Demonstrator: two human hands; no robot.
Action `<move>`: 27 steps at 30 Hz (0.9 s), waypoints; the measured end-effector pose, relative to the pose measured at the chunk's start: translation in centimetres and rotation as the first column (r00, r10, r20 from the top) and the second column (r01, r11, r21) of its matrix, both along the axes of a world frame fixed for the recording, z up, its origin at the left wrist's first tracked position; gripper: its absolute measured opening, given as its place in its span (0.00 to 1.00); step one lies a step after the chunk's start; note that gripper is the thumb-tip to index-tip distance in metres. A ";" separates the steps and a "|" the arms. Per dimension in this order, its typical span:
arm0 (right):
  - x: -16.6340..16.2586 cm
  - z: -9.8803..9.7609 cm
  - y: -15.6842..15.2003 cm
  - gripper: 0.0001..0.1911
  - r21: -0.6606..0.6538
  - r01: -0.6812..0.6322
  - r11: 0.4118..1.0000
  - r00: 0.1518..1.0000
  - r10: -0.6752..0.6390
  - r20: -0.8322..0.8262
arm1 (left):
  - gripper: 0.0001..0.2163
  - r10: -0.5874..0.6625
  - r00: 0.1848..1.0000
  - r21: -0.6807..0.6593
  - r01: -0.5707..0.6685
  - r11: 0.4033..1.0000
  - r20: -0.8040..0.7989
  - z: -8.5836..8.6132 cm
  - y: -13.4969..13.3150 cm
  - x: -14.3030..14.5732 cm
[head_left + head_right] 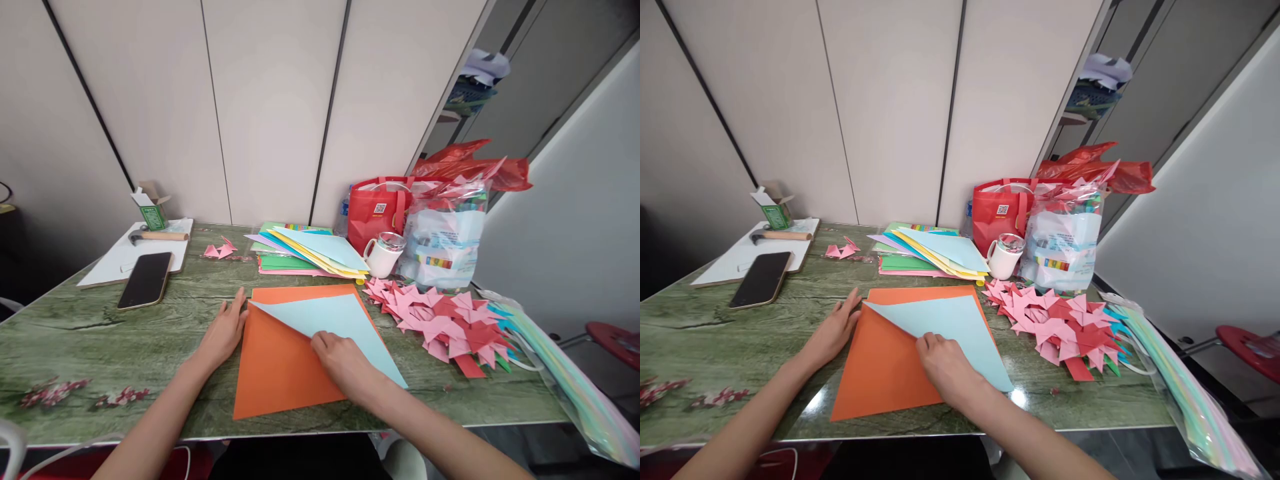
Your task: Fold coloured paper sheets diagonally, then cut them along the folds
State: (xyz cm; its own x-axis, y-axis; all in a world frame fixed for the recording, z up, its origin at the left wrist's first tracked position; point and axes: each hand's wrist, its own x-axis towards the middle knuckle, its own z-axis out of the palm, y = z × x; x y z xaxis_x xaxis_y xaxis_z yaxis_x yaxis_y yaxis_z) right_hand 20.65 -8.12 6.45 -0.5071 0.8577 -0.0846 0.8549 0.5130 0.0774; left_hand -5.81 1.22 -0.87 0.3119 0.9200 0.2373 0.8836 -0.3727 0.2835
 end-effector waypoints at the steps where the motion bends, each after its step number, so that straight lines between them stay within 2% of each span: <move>1: 0.3 0.7 0.5 0.17 0.019 0.019 1.000 1.000 -0.019 0.004 | 0.25 0.004 1.000 0.007 -0.004 1.000 0.002 -0.1 0.1 0.0; 4: 1.9 3.8 2.4 0.13 0.130 0.131 0.983 0.991 -0.133 0.000 | 0.23 -0.010 1.000 0.035 0.010 0.999 -0.001 -0.6 0.3 -0.1; 7: 3.6 8.3 4.3 0.16 0.291 0.253 0.923 0.967 -0.251 -0.044 | 0.21 -0.039 0.999 0.068 0.039 0.997 -0.011 -1.2 0.4 -0.2; 9: 4.4 11.3 5.2 0.16 0.524 0.297 0.798 0.953 -0.279 -0.116 | 0.21 -0.054 0.998 0.088 0.055 0.995 -0.021 -1.5 0.4 -0.2; 11: 4.5 13.6 5.9 0.16 0.675 0.306 0.671 0.950 -0.262 -0.171 | 0.20 -0.064 0.997 0.105 0.067 0.992 -0.031 -1.6 0.4 -0.2; 13: 4.1 14.9 6.9 0.17 0.726 0.295 0.621 0.953 -0.249 -0.174 | 0.20 -0.070 0.997 0.118 0.074 0.990 -0.041 -1.7 0.4 -0.2; 14: 3.7 15.0 7.6 0.18 0.722 0.284 0.630 0.956 -0.247 -0.160 | 0.19 -0.072 0.996 0.123 0.077 0.989 -0.046 -1.7 0.4 -0.2; 16: 3.0 14.3 9.6 0.19 0.670 0.265 0.693 0.961 -0.244 -0.128 | 0.18 -0.073 0.996 0.131 0.080 0.988 -0.055 -1.6 0.3 -0.2; 18: 2.7 12.6 12.1 0.21 0.564 0.242 0.790 0.969 -0.222 -0.104 | 0.18 -0.072 0.996 0.133 0.080 0.988 -0.061 -1.5 0.2 -0.1; 19: 2.7 11.4 13.3 0.21 0.528 0.229 0.818 0.973 -0.211 -0.095 | 0.18 -0.072 0.995 0.134 0.080 0.988 -0.063 -1.5 0.1 -0.1; 23: 3.9 6.9 17.3 0.22 0.399 0.151 0.904 0.988 -0.134 -0.071 | 0.18 -0.075 0.995 0.131 0.084 0.988 -0.071 -1.3 -0.1 0.1; 27: 4.4 4.0 17.9 0.23 0.301 0.083 0.950 0.993 -0.054 -0.105 | 0.17 -0.086 0.993 0.122 0.095 0.988 -0.077 -1.2 -0.1 0.2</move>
